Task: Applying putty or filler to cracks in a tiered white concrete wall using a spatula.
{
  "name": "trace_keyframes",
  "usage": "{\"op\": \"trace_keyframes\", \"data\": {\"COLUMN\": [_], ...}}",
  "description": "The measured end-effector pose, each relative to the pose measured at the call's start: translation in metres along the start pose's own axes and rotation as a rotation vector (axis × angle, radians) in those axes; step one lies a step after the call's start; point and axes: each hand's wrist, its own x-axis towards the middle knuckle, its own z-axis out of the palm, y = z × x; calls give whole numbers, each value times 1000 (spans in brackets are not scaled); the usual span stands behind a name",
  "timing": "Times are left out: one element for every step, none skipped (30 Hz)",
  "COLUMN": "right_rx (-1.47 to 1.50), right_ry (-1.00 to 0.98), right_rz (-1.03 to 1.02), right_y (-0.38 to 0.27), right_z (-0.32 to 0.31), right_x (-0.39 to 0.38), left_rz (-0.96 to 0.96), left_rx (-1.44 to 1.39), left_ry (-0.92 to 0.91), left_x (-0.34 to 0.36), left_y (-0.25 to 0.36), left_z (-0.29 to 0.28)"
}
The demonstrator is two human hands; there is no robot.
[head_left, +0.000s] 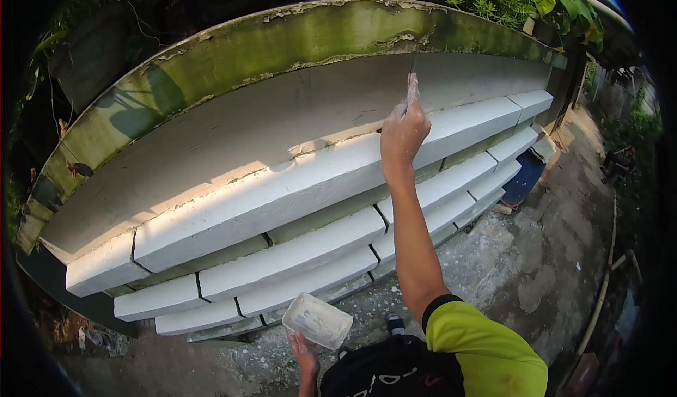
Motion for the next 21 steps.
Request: {"op": "trace_keyframes", "data": {"right_rx": [-70,-140,-82,-28,-38,50,80,153,230,226,339,450,444,440,359,296,175,52,49,11,-29], "right_ry": [-100,-198,-171,-141,-183,-272,-329,-336,-339,-333,-324,-316,-309,-304,-225,-109,-49,12,11,-59,-127], "right_rz": [126,253,160,66,-33,-44,-115,-169,-227,-229,-240,-254,-194,-133,-97,-65,-62,-61,-62,-2,62], "right_y": [4,8,2,-10,-21,-45,-59,-85,-105,-108,-109,-107,-97,-80,-59,-32,-12,4,14,23,30], "right_z": [5,6,14,24,33,36,44,41,33,24,17,13,7,-2,-8,-9,-14,-16,-13,-9,-6], "right_x": [5,7,0,-12,-27,-41,-62,-77,-85,-91,-96,-96,-89,-79,-64,-45,-26,-9,3,13,15], "left_rz": [8,16,18,25,29,26,19,12,12,0,-11,-9,-4,0,-5,-1,7,7,-1,-9,-11], "left_rx": [25,51,54,38,22,27,68,108,110,96,83,83,82,81,81,69,57,55,37,19,23], "left_ry": [-23,-49,-55,-53,-53,-57,-82,-98,-100,-110,-121,-131,-119,-103,-111,-115,-109,-109,-122,-136,-138], "left_x": [4,6,8,10,11,13,17,17,14,11,11,13,13,14,14,13,13,15,17,18,16], "left_y": [-2,-3,-3,-4,-5,-7,-9,-10,-5,2,8,9,7,7,7,6,5,1,-5,-12,-9], "left_z": [-3,-5,-3,0,3,3,3,2,6,15,21,23,23,23,25,28,29,28,25,22,29]}}
